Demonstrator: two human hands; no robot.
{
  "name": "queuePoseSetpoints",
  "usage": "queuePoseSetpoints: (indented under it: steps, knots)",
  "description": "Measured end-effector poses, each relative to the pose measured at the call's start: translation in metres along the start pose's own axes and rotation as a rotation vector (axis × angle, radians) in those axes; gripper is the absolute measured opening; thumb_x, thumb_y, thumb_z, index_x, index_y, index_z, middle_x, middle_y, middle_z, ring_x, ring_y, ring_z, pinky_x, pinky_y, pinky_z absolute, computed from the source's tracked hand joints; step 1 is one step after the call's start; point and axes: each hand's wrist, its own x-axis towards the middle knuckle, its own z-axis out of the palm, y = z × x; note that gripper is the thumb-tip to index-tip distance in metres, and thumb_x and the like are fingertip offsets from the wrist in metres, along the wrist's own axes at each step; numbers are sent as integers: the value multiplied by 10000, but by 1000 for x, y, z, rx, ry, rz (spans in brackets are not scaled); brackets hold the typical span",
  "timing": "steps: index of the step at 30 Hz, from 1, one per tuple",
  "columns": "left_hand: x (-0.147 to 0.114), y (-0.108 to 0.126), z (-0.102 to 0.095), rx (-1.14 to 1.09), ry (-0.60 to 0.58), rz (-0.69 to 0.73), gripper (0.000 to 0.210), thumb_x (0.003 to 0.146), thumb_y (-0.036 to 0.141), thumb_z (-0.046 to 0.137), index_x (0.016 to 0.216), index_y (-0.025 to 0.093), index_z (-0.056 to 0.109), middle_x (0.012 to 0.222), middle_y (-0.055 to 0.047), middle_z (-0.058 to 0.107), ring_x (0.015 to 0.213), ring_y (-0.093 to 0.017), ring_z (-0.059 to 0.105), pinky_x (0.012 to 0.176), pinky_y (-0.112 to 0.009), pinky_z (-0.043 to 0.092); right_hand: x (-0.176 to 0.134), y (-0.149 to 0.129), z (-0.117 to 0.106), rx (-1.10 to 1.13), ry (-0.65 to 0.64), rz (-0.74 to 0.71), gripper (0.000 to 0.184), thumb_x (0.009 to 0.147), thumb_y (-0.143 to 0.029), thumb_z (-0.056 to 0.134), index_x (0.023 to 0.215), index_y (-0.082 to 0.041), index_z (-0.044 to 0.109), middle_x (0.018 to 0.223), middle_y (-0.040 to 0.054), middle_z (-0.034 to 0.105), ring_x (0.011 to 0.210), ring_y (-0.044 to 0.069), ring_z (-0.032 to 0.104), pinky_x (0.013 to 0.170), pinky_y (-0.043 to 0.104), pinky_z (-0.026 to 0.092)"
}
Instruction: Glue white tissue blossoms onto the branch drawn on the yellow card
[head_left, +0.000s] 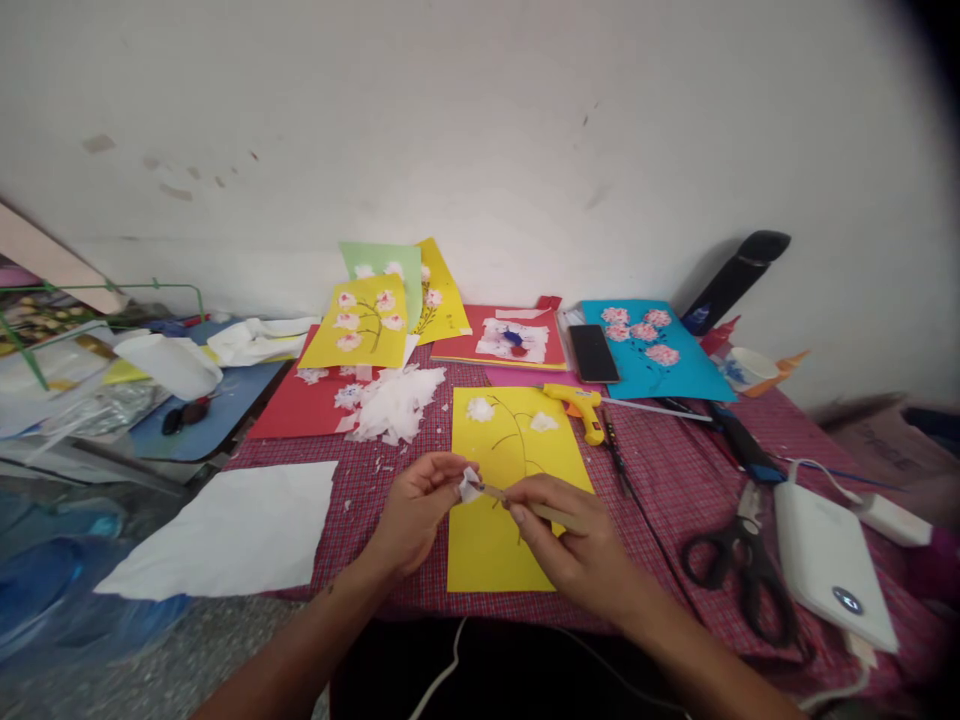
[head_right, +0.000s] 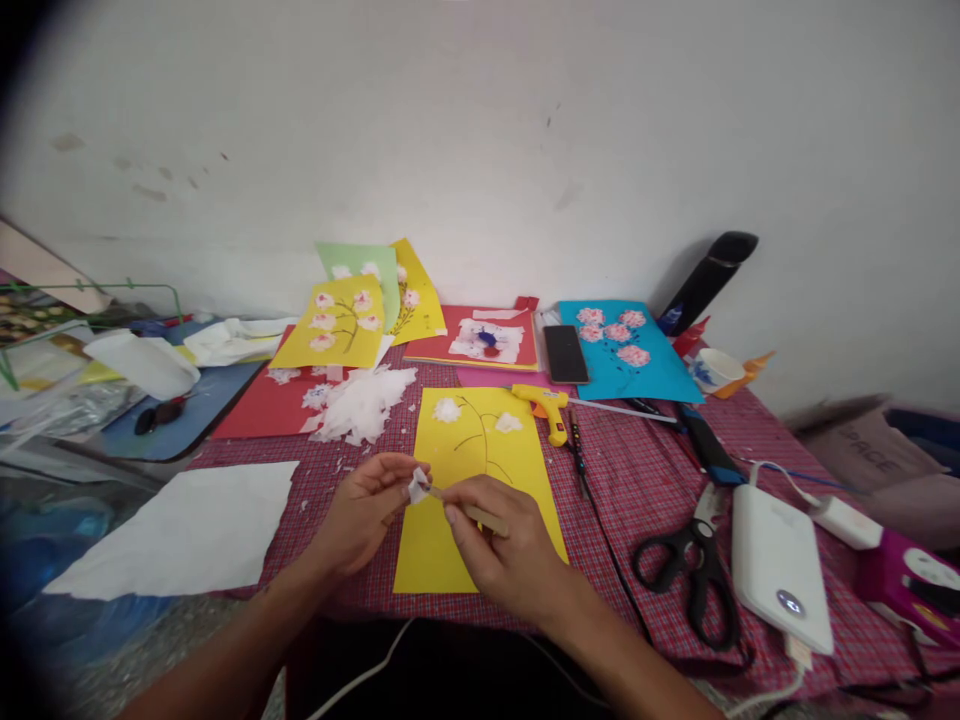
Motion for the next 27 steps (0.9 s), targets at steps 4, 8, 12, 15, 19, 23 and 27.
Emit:
queuePoseSetpoints:
  steps: [4, 8, 12, 15, 19, 23, 27]
  knots:
    - [1, -3, 0, 27, -57, 39, 260, 746, 194, 782, 979, 212, 668, 1023, -50, 752, 933, -172, 693, 892, -320, 511, 1, -1, -3, 6, 42, 69, 124, 951, -208, 562, 938, -220, 684, 810, 28, 691, 697, 152, 647, 659, 286, 509]
    - [3, 0, 7, 58, -53, 42, 248, 735, 195, 788, 950, 208, 665, 979, -52, 752, 900, -183, 694, 852, -324, 519, 0, 1, -7, 85, 107, 192, 162, 965, -285, 559, 911, -213, 694, 709, 9, 671, 601, 135, 632, 587, 259, 505]
    - [4, 1, 13, 62, 4, 13, 218, 750, 234, 768, 938, 193, 666, 963, -49, 749, 860, -171, 689, 804, -300, 515, -4, 4, -7, 140, 134, 246, 190, 968, -329, 560, 943, -206, 703, 712, 14, 677, 590, 140, 632, 573, 261, 509]
    - [4, 0, 13, 16, -2, -7, 220, 753, 237, 768, 943, 195, 666, 977, -43, 752, 857, -150, 685, 798, -271, 505, -5, 4, -8, 132, 126, 239, 190, 962, -329, 565, 942, -205, 707, 698, 13, 672, 595, 145, 633, 580, 267, 508]
    - [3, 0, 15, -52, 3, -42, 196, 742, 224, 767, 908, 191, 667, 969, -44, 753, 846, -148, 687, 798, -269, 506, -4, 3, -10, 113, 120, 215, 171, 959, -303, 565, 931, -210, 705, 717, 11, 676, 607, 143, 634, 589, 266, 503]
    - [0, 2, 16, -171, -29, -94, 325, 648, 117, 767, 953, 184, 675, 1062, -69, 743, 972, -172, 682, 894, -298, 507, -5, 4, -10, 62, 123, 167, 149, 959, -263, 565, 923, -215, 701, 756, 12, 673, 641, 142, 632, 614, 265, 497]
    - [-2, 1, 19, -164, -49, -60, 393, 636, 83, 778, 1000, 191, 674, 1093, -60, 725, 1003, -163, 667, 912, -292, 506, -8, 2, -11, 21, 81, 123, 128, 953, -220, 567, 941, -218, 694, 813, 21, 682, 700, 151, 647, 665, 273, 509]
